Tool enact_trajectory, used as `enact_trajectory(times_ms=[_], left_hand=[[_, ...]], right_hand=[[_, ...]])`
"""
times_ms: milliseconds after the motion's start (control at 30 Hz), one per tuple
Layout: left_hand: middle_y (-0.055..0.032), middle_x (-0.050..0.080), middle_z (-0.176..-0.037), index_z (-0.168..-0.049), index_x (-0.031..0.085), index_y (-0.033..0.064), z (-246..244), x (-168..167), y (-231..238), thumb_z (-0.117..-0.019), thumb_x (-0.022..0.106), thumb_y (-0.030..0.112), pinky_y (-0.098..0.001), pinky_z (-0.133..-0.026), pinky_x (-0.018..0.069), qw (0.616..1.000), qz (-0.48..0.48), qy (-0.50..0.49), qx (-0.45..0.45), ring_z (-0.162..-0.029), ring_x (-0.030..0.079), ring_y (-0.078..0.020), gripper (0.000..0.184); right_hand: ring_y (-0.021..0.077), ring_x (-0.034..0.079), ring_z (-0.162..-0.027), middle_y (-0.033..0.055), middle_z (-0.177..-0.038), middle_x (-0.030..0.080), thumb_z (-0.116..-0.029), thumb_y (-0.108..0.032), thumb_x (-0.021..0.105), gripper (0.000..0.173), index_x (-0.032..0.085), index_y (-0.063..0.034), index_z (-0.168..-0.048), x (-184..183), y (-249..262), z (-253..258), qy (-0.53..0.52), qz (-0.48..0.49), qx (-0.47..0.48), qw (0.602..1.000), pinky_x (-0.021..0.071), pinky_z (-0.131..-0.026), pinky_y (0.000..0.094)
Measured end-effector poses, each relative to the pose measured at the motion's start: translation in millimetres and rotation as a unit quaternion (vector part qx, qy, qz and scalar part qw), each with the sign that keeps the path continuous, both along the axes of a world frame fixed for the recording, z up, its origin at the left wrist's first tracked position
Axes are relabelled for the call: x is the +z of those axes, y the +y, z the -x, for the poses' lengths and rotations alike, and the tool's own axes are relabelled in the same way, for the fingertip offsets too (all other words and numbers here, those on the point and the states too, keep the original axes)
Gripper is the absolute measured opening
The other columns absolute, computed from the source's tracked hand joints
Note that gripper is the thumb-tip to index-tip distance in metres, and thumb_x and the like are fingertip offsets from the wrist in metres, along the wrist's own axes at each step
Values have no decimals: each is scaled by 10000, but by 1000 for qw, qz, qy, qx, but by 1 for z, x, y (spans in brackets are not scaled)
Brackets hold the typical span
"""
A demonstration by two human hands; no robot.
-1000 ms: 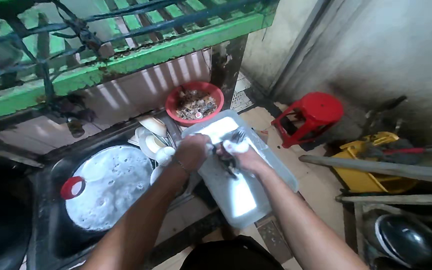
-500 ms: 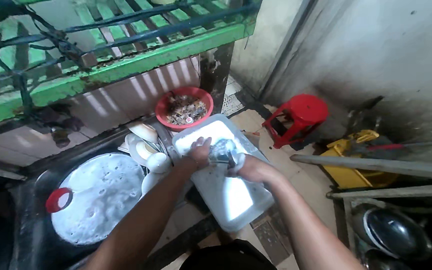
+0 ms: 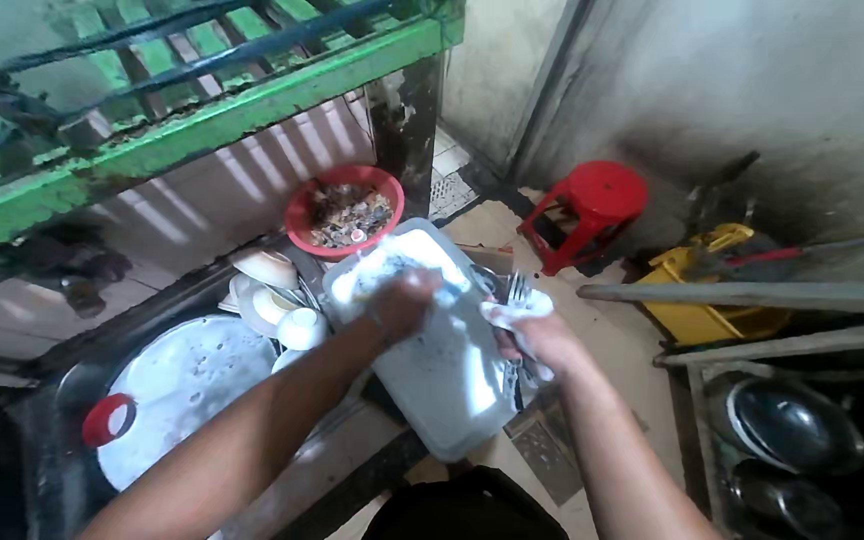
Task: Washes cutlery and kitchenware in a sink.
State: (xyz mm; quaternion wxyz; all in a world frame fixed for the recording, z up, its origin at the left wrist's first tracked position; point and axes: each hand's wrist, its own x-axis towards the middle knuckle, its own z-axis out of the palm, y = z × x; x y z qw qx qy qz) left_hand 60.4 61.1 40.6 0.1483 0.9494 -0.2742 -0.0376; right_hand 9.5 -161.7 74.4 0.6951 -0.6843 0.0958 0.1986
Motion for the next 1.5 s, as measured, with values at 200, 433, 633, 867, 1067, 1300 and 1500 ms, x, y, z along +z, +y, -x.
enact_trajectory(times_ms=[200,433,633,867,1067,1300,1500], left_hand=[[-253,393,-1574,-1547,453,156,44,-38,-13,-776,884,401,-699,-1107,356,923,-238,303,7,-1431,378,-496,917],[-313,283,-1605,-1598,360,131,54,-40,-36,-839,797,66,-619,-1007,514,915,-211,336,74,-1298,523,-519,878],[-271,630,-1290,-1520,419,18,52,-32,-30,-823,796,89,-619,-960,516,914,-226,337,31,-1169,633,-449,796],[-302,606,-1326,-1302,589,-109,25,-55,-27,-1012,650,270,-596,-1073,446,896,-125,421,56,-1265,584,-431,481],[-295,604,-1337,-1302,599,-98,31,-47,-23,-1047,576,177,-551,-1094,441,884,11,421,202,-1275,580,-406,377],[-198,696,-1214,-1208,713,28,25,-43,-19,-925,729,122,-536,-1029,506,911,148,302,238,-1156,660,-335,299],[-248,665,-1284,-1309,660,12,8,-4,-10,-989,635,153,-583,-1071,460,951,90,210,208,-1233,622,-404,351]], right_hand=[[71,414,-417,-31,-538,433,-982,-161,611,88,609,-104,-915,-17,18,-17,-55,-108,-54,991,408,-414,243],[109,444,-446,-1,-579,477,-989,-228,641,151,622,-85,-942,-31,36,-25,-62,-14,-42,997,434,-444,285],[85,451,-437,-5,-578,498,-1000,-156,634,91,629,-79,-951,-42,25,-10,-46,-7,-62,997,434,-432,248],[97,464,-465,2,-608,498,-1037,-191,597,149,643,-49,-1039,-64,22,-10,-40,11,-105,994,464,-467,276],[97,545,-524,0,-648,552,-1085,-230,509,256,665,-30,-1057,-72,21,-11,-56,5,-99,993,537,-540,283],[184,706,-940,115,-1029,730,-1059,-250,566,297,671,-2,-1184,-83,25,-22,-105,102,-58,988,593,-884,410],[259,685,-1005,164,-1090,708,-1066,-389,541,431,646,-12,-1246,-84,33,-32,-79,184,-10,980,554,-922,503]])
